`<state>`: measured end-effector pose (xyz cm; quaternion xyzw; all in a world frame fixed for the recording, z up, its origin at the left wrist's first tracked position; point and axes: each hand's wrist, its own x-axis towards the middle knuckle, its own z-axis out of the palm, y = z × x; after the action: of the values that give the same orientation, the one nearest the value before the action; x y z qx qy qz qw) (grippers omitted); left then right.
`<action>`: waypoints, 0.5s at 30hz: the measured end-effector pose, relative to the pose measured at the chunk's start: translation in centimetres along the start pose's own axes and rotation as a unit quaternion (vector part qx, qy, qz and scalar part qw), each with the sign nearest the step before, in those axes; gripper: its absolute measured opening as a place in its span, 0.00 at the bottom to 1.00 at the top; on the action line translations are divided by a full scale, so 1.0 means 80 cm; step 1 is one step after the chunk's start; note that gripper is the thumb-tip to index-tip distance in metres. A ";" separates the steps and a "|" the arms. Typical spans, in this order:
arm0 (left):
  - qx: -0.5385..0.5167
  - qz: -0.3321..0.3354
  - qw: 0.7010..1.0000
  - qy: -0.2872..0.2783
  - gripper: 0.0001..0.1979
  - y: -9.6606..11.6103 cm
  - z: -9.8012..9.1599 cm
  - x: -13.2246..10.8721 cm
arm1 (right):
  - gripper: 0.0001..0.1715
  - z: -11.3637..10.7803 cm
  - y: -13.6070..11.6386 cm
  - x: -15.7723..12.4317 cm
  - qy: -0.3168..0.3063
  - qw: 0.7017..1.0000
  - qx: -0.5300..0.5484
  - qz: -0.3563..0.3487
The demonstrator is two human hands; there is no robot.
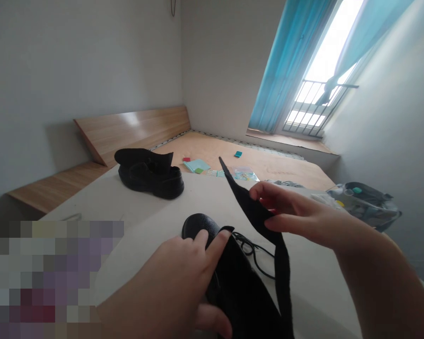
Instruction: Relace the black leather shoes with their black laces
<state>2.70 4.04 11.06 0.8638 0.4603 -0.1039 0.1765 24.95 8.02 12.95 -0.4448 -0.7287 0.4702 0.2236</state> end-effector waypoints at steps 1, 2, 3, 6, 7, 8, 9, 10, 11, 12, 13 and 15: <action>-0.002 0.002 1.000 0.009 0.52 0.002 0.003 0.000 | 0.13 -0.002 -0.004 -0.007 0.002 1.000 0.016 -0.008; -0.003 0.004 1.000 0.017 0.51 0.004 0.005 0.000 | 0.13 -0.003 -0.008 -0.013 0.006 1.000 0.028 -0.012; -0.003 0.006 1.000 0.023 0.48 0.004 0.007 0.000 | 0.12 -0.003 -0.012 -0.018 0.009 0.999 0.037 -0.009; -0.004 0.010 0.999 0.042 0.32 0.002 0.012 0.004 | 0.13 0.002 -0.021 -0.030 0.047 0.998 0.052 0.010; -0.005 0.007 0.998 0.055 0.28 0.000 0.013 0.006 | 0.14 0.006 -0.023 -0.032 0.063 0.996 0.057 0.015; -0.008 0.002 0.998 0.068 0.24 -0.002 0.012 0.009 | 0.17 0.010 -0.025 -0.032 0.079 0.995 0.063 0.019; -0.008 -0.005 0.997 0.078 0.23 -0.004 0.011 0.012 | 0.20 0.013 -0.026 -0.032 0.091 0.993 0.068 0.024; -0.008 -0.009 0.997 0.082 0.22 -0.006 0.009 0.014 | 0.24 0.017 -0.026 -0.031 0.100 0.992 0.069 0.028; -0.008 -0.009 0.997 0.083 0.21 -0.008 0.007 0.016 | 0.26 0.019 -0.025 -0.030 0.109 0.991 0.065 0.033; -0.009 -0.004 0.997 0.079 0.21 -0.011 0.005 0.017 | 0.28 0.020 -0.024 -0.029 0.124 0.990 0.055 0.038; -0.012 0.002 0.997 0.075 0.22 -0.013 0.003 0.018 | 0.27 0.019 -0.023 -0.029 0.141 0.988 0.041 0.040; -0.020 0.011 0.997 0.067 0.28 -0.018 0.000 0.016 | 0.22 0.016 -0.019 -0.031 0.162 0.986 0.004 0.034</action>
<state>2.25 5.75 10.32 0.8701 0.4634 -0.0345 0.1641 24.57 5.04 13.97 -0.5383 -0.6654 0.4026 0.3245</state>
